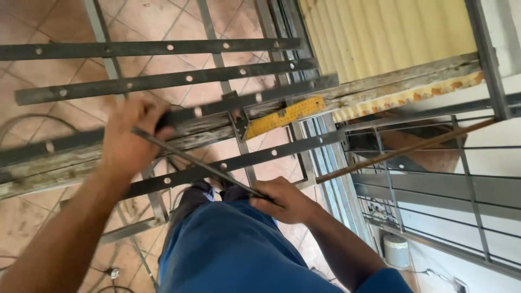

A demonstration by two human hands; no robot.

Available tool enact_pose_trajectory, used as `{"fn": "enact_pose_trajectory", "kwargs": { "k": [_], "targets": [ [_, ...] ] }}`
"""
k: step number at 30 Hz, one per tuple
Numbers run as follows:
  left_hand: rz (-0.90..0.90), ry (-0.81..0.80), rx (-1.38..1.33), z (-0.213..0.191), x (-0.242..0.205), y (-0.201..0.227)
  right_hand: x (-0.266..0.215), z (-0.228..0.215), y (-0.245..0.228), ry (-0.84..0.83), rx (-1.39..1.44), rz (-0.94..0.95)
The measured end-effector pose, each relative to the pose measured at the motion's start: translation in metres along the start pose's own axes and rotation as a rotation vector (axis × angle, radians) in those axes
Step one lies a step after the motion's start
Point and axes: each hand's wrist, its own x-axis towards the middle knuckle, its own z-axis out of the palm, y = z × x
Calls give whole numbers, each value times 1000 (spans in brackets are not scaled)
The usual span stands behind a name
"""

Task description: Measuring, marking, and cutting metal bars using a square and an angle grinder

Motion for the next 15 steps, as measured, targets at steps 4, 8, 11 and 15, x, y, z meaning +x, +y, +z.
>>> {"fn": "enact_pose_trajectory", "kwargs": {
  "k": [4,8,11,15],
  "targets": [
    [-72,-165,34,11,67,-77,-5,-8,-18,-54,-277,152],
    [58,-31,6,70,108,-154,-20,1,-21,45,-326,259],
    [-35,-192,-151,99,133,-183,-25,10,-22,113,-328,435],
    [-44,-104,-195,150,142,-206,-21,12,-26,121,-399,531]
  ]
}}
